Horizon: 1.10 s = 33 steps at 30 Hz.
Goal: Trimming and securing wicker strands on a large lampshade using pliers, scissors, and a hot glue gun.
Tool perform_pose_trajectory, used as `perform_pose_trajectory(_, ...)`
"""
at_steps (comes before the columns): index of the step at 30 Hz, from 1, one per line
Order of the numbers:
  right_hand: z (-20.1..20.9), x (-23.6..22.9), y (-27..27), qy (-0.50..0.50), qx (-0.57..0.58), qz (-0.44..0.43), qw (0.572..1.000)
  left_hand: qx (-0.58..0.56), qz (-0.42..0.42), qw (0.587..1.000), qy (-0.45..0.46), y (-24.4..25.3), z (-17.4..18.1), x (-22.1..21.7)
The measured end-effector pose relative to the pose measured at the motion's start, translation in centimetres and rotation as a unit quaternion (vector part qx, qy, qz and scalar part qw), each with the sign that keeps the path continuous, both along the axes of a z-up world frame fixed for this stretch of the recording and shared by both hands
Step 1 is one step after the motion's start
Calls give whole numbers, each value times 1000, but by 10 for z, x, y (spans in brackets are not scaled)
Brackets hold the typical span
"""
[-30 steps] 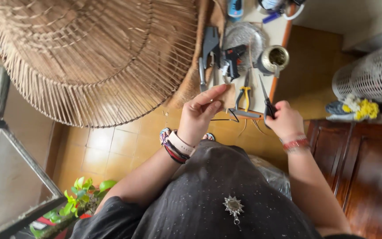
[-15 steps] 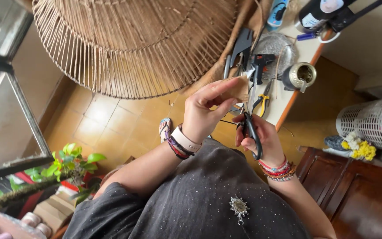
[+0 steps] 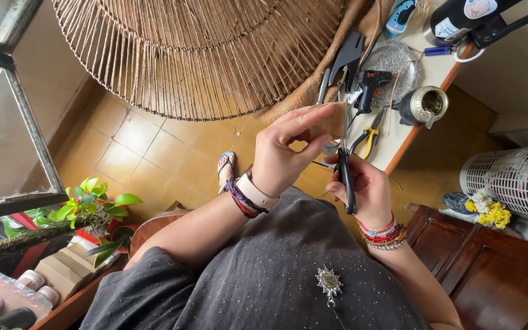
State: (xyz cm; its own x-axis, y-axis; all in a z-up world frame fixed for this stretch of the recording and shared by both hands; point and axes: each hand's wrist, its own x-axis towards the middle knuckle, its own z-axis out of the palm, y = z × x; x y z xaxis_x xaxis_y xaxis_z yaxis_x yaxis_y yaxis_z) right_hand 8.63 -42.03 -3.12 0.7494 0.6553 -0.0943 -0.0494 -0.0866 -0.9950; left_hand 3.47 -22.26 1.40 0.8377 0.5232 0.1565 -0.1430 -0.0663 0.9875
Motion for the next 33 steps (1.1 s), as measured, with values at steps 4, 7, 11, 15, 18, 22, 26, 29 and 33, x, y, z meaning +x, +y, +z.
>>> perform_pose_trajectory(4,0,-1,0,-5,3,0,1000,6,-4,1000,4,0,-1,0)
perform_pose_trajectory(7,4,-3,4,-13,2,-2,1000,6,-9,1000,-8,0,0,0)
perform_pose_trajectory(11,9,-8,10,-29,1,-18,999,19,-2,1000,-9,2,3,-1)
perform_pose_trajectory(15,20,-10,15,-38,-2,-24,999,26,6,1000,-12,3,6,-3)
perform_pose_trajectory(18,25,-12,19,-28,2,-27,999,18,7,1000,-2,5,4,-6)
perform_pose_trajectory(22,20,-15,22,-20,14,-21,999,12,8,1000,2,6,-2,-9)
perform_pose_trajectory(26,17,-13,25,-4,28,-6,1000,-9,3,1000,14,3,-5,-19)
perform_pose_trajectory(29,4,-11,25,10,35,2,999,-25,8,999,29,-1,-6,-26)
perform_pose_trajectory(33,2,-14,30,7,31,12,999,-43,19,998,38,-2,0,-31)
